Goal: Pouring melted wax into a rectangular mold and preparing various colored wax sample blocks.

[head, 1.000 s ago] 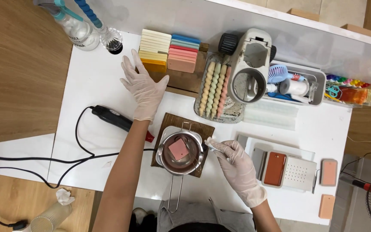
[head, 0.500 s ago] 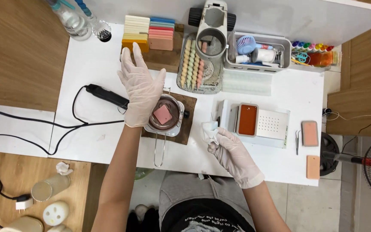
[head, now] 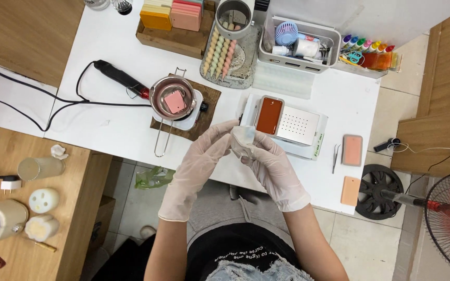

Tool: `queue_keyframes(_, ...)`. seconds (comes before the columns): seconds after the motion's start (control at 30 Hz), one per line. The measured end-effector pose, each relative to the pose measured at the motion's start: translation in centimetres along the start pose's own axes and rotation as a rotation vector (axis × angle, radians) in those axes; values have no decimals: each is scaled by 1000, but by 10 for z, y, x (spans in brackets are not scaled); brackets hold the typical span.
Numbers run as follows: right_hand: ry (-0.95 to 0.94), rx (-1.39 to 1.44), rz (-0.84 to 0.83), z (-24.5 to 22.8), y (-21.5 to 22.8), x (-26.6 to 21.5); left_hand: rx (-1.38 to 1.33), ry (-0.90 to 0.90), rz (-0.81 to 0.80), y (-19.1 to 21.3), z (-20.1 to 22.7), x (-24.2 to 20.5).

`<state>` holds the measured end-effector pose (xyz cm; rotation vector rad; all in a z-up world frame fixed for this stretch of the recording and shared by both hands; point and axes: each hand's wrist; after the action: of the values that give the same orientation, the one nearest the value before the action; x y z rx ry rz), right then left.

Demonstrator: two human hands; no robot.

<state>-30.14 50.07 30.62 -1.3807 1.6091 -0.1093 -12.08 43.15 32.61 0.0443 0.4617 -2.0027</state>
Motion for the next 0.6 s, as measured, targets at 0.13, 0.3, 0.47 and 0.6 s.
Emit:
queue_keyframes(0.13, -46, -46, 33, -17, -5, -26, -126, -16, 120, -34, -20, -21)
queue_keyframes(0.3, 69, -295, 23, -10, 28, -35, -95, -125, 318, -77, -23, -43)
queue_keyframes(0.47, 140, -240, 66, -6, 50, -40, 160, -308, 489, -107, -57, -63)
queue_keyframes(0.6, 141, -236, 74, -15, 55, -46, 616, -569, 402, -135, -40, -63)
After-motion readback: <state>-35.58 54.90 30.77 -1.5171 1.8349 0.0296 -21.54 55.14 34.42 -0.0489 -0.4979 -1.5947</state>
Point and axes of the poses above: each hand's wrist, its own x-axis towards the middle knuckle, its own y-axis out of the back of the hand, z = x × y, and after that the axes turned 11 degrees about -y, right-handed
